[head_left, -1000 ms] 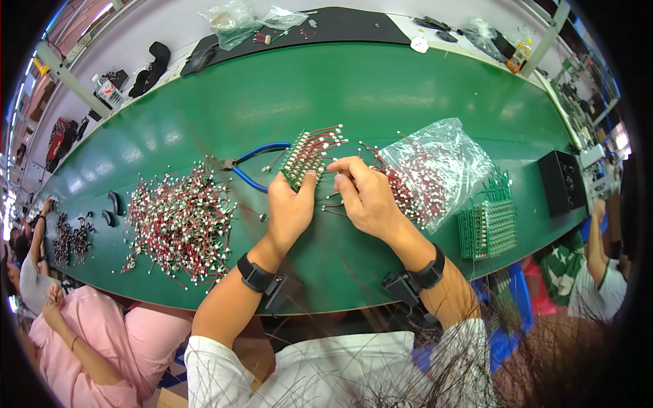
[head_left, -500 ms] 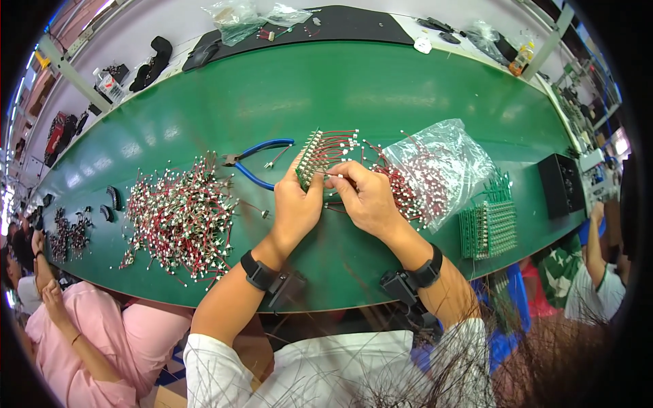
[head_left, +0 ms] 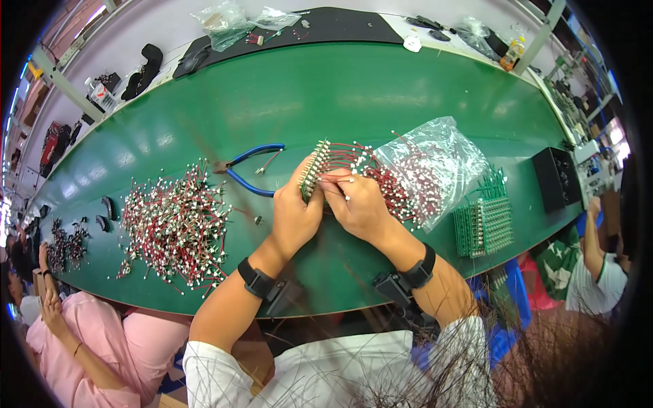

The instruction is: Picking up small red and white components and inserting them into slots on green circuit board frames at a factory workbench.

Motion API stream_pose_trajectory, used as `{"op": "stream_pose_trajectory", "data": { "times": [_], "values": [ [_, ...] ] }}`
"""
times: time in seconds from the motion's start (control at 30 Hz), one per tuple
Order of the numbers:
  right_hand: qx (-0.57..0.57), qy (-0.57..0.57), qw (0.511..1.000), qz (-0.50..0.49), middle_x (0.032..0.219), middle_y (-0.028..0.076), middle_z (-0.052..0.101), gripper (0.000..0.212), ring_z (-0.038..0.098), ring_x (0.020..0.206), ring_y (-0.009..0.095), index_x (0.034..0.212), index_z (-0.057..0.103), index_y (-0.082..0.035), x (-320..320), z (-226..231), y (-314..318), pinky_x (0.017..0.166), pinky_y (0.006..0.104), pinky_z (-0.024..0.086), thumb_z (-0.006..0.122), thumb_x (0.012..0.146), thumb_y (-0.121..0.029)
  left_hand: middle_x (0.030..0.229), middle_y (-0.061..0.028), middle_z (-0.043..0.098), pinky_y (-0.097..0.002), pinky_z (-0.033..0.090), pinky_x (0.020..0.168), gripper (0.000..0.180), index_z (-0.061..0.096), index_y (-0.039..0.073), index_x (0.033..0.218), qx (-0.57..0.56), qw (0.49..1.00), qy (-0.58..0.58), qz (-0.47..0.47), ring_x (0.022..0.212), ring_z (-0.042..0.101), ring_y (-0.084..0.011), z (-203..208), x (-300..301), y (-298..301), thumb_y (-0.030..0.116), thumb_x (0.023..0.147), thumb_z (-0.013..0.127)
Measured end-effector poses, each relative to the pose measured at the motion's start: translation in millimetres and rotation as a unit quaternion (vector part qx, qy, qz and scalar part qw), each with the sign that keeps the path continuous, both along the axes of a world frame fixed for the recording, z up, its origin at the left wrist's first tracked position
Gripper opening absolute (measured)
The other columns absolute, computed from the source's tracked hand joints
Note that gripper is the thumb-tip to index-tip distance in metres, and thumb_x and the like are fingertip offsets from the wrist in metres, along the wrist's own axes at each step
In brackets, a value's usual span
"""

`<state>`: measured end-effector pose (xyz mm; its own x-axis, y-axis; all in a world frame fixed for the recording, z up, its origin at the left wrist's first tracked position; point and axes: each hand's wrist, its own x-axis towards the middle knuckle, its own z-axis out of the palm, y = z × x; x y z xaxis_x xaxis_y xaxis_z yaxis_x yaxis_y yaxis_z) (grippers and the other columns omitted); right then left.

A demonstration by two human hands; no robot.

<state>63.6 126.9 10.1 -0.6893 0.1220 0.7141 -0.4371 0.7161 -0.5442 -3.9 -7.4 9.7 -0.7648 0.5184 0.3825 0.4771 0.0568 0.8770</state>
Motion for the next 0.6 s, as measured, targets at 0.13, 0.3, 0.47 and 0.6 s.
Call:
{"op": "stream_pose_trajectory", "data": {
  "times": [0.13, 0.3, 0.47, 0.6],
  "values": [
    [0.033, 0.023, 0.999, -0.005, 0.089, 0.015, 0.069, 0.013, 0.067, 0.072, 0.033, 0.096, 0.064, 0.002, -0.3, -0.3, 0.4, 0.059, 0.0406, 0.055, 0.069, 0.085, -0.004, 0.113, -0.0246, 0.068, -0.0348, 0.054, 0.086, 0.046, 0.051, -0.002, 0.135, 0.011, 1.000, 0.019, -0.007, 0.103, 0.070, -0.0317, -0.4, 1.7, 0.1, 0.000, 0.090, 0.059],
    [0.059, 0.026, 0.998, -0.025, 0.084, 0.015, 0.068, 0.012, 0.066, 0.066, 0.033, 0.093, 0.063, 0.002, 0.1, 4.1, 0.1, 0.056, 0.0411, 0.054, 0.068, 0.085, -0.005, 0.116, -0.0251, 0.067, -0.0354, 0.053, 0.089, 0.048, 0.050, -0.003, 0.136, 0.021, 0.998, 0.058, -0.007, 0.106, 0.069, -0.0317, -2.4, 0.1, 0.6, -0.003, 0.090, 0.060],
    [0.058, 0.018, 0.998, -0.029, 0.082, 0.014, 0.066, 0.009, 0.065, 0.067, 0.033, 0.091, 0.062, 0.000, 0.0, 6.6, 0.6, 0.055, 0.0415, 0.053, 0.065, 0.087, -0.006, 0.117, -0.0252, 0.066, -0.0357, 0.052, 0.091, 0.050, 0.050, -0.003, 0.137, 0.022, 0.998, 0.053, -0.012, 0.108, 0.068, -0.0321, 1.2, -0.1, 1.6, -0.004, 0.088, 0.060],
    [0.031, -0.007, 0.999, -0.021, 0.081, 0.014, 0.065, 0.007, 0.065, 0.066, 0.034, 0.090, 0.062, 0.000, 1.3, 8.8, -0.7, 0.054, 0.0414, 0.053, 0.064, 0.088, -0.007, 0.118, -0.0258, 0.066, -0.0360, 0.052, 0.091, 0.052, 0.049, -0.003, 0.138, 0.010, 0.998, 0.064, -0.019, 0.109, 0.068, -0.0329, 1.2, -0.3, 1.1, -0.004, 0.088, 0.060]
  ]
}}
